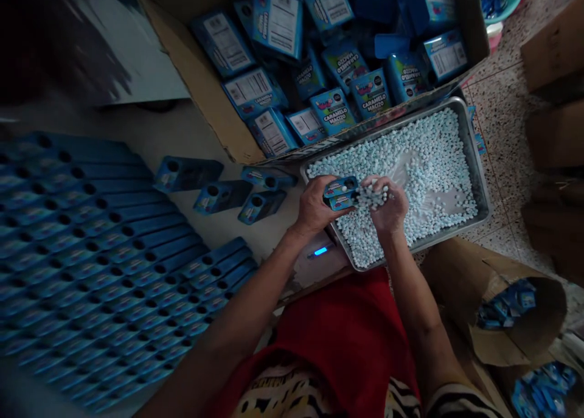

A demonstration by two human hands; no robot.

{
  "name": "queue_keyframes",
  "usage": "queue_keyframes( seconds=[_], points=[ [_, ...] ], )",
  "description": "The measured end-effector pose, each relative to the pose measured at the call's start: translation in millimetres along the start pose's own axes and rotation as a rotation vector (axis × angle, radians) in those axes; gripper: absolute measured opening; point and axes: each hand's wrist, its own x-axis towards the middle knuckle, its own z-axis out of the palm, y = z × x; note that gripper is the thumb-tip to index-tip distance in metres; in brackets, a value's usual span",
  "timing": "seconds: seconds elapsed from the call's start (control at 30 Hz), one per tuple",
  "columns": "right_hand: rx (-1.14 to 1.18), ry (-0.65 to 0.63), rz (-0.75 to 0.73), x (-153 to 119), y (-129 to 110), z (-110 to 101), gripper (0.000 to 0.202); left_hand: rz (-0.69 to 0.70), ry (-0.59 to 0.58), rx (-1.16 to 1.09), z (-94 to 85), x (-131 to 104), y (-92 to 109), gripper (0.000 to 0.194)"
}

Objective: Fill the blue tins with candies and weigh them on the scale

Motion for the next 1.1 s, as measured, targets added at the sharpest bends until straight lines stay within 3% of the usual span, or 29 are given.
queue_keyframes(
  seconds=[0.23, 0.4, 0.53, 0.63, 0.73, 0.8, 0.87, 0.97, 1.1],
  points=[
    [-0.226, -0.039, -0.179, -12.9, 0.0, 29.4, 0.047, -0.007, -0.045, 0.04, 6.5, 0.6, 12.1, 0.071],
    [-0.386, -0.058, -0.255, -14.9, 4.5, 32.6, 0.052, -0.002, -0.075, -0.072, 0.2, -3.3, 0.4, 0.078],
    [-0.729, -0.003, -0.177, -39.5, 2.1, 6.4, 0.049, -0.088, -0.027, -0.193, -6.0, -12.3, -4.9, 0.08],
    [-1.19, 0.064, -0.235, -58.1, -0.7, -29.4, 0.057, -0.155, -0.036, -0.276, -4.0, -14.1, -4.3, 0.082],
    [-1.451, 0.054, -0.198, -55.9, -13.3, -55.6, 0.057, -0.131, -0.024, -0.276, 0.0, -10.9, -8.5, 0.082],
    [-1.485, 0.11, -0.29, -42.1, -33.0, -55.7, 0.054, -0.109, -0.007, -0.278, 1.1, -10.1, -13.9, 0.081],
    [-1.438, 0.104, -0.414, -19.8, -59.4, -39.6, 0.051, -0.089, 0.003, -0.296, 1.3, -12.0, -19.7, 0.081],
    [-1.271, 0.015, -0.513, 28.9, -101.2, 6.8, 0.043, -0.055, 0.012, -0.333, 2.2, -18.2, -27.1, 0.079],
    [-0.979, -0.05, -0.574, 132.9, -153.0, 90.9, 0.032, -0.015, 0.051, -0.371, 6.9, -26.2, -32.6, 0.075]
  ],
)
